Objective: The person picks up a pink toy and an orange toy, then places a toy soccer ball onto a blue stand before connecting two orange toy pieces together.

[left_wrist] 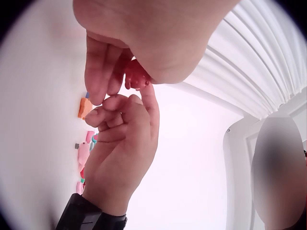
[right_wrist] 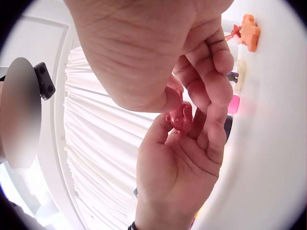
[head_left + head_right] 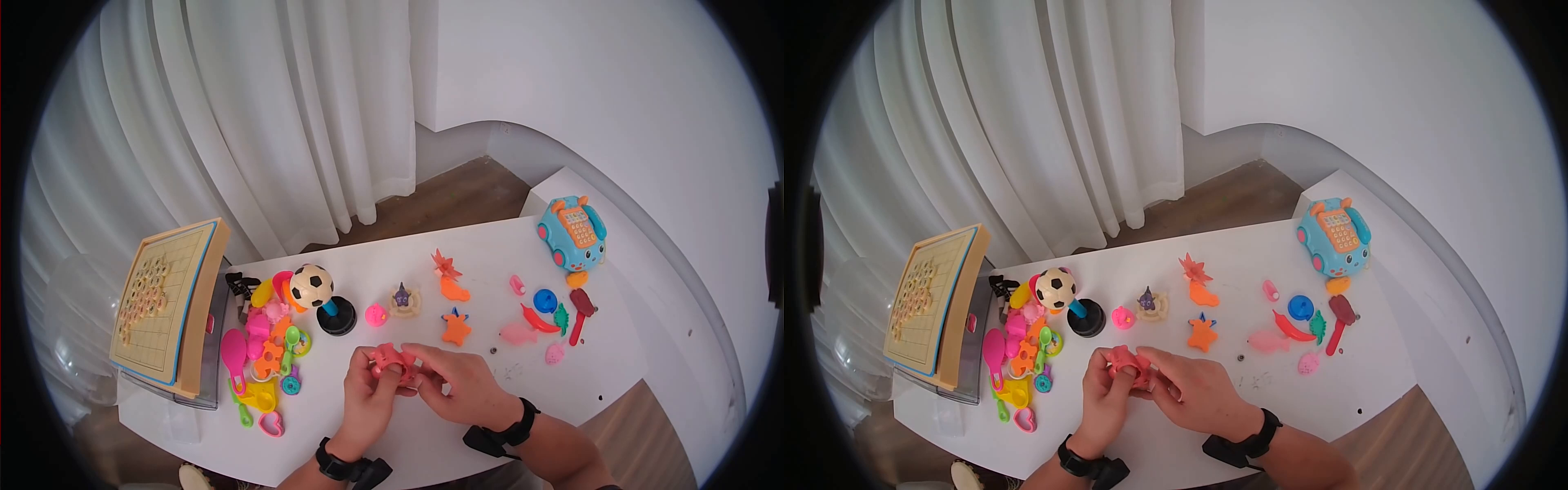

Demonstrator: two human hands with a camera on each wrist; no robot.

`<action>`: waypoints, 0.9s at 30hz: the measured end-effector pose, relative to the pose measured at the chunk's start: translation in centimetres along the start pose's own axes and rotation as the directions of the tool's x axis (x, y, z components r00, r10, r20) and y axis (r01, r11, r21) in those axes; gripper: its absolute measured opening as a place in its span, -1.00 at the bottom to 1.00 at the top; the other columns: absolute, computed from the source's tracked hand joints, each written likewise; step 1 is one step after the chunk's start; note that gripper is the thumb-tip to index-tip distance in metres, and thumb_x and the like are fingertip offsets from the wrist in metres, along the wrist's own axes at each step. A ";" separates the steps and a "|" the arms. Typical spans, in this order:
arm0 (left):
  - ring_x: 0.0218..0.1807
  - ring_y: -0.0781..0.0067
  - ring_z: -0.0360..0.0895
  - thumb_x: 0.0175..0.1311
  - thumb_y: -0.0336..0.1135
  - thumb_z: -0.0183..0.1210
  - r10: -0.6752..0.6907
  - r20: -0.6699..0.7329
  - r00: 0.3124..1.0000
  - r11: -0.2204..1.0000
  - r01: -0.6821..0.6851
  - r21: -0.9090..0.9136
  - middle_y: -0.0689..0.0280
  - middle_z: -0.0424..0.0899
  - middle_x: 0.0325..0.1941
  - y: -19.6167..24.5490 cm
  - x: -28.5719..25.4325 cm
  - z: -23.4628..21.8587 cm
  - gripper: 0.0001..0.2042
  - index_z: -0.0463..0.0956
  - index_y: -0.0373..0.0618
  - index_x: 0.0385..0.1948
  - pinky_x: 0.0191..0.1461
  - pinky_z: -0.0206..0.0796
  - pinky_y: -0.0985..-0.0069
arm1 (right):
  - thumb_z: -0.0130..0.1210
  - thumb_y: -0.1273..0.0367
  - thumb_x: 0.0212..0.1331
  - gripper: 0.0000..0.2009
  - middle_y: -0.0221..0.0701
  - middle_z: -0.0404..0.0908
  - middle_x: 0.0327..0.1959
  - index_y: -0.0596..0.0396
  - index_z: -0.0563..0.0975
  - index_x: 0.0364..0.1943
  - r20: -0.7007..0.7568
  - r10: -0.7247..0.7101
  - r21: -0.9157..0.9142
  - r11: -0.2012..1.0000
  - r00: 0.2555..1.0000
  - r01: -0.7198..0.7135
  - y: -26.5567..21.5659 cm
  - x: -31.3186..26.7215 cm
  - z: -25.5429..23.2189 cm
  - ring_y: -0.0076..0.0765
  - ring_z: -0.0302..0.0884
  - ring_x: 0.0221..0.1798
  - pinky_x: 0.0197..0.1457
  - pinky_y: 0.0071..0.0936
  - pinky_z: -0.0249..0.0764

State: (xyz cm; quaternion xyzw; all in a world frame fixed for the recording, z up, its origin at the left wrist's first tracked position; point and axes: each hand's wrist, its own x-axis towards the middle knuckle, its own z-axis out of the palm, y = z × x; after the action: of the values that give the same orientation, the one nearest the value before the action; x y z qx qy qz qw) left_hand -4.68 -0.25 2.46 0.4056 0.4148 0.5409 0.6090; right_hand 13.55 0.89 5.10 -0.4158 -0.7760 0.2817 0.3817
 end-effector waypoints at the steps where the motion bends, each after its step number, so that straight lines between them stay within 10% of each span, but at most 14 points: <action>1: -0.14 0.39 0.78 0.61 -0.46 0.04 0.000 0.000 1.000 1.000 0.000 0.000 0.13 0.71 -0.01 0.5 0.0 0.1 -0.83 0.30 -0.20 0.09 -0.11 0.71 0.47 | 0.23 0.46 0.24 -0.50 -0.45 0.72 -0.33 0.00 0.52 0.32 0.000 0.000 0.000 1.000 1.000 0.000 -0.1 0.0 -0.1 -0.39 0.65 -0.46 -0.35 -0.41 0.56; 10: -0.39 0.47 0.65 0.59 -0.41 0.07 -0.031 0.010 0.999 0.999 0.030 0.039 0.25 0.65 -0.13 1.0 0.3 -0.8 -0.86 0.35 -0.12 0.04 -0.37 0.54 0.53 | 0.24 0.44 0.24 -0.54 -0.45 0.67 -0.43 0.07 0.54 0.26 0.034 -0.010 -0.018 1.000 0.999 0.011 0.5 -0.2 0.0 -0.34 0.59 -0.50 -0.40 -0.37 0.48; 15: -0.12 0.55 0.63 0.49 -0.55 0.16 0.332 -0.031 0.943 0.915 -0.315 0.252 0.27 0.67 -0.08 -0.8 0.8 -1.2 -0.84 0.38 -0.18 -0.03 -0.02 0.54 0.54 | 0.27 0.43 0.22 -0.54 -0.44 0.67 -0.43 0.03 0.54 0.25 0.164 0.010 0.031 0.999 0.986 -0.015 0.1 -0.2 0.1 -0.35 0.60 -0.51 -0.41 -0.37 0.48; 27: 0.04 0.35 0.70 0.46 -0.64 0.11 0.177 -0.176 0.968 0.970 -0.142 0.196 0.21 0.56 -0.06 0.9 -0.2 0.5 -0.79 0.30 -0.21 -0.03 0.12 0.58 0.40 | 0.21 0.50 0.24 -0.56 -0.46 0.71 -0.36 0.01 0.60 0.24 -0.044 0.110 0.141 0.985 0.993 -0.103 0.2 -0.5 -0.3 -0.50 0.66 -0.46 -0.30 -0.55 0.56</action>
State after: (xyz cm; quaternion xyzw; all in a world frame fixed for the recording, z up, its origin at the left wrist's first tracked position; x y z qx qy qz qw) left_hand -4.49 -0.43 3.50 0.4375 0.4851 0.5848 0.4809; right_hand 14.04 0.64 4.94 -0.4363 -0.7209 0.3442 0.4141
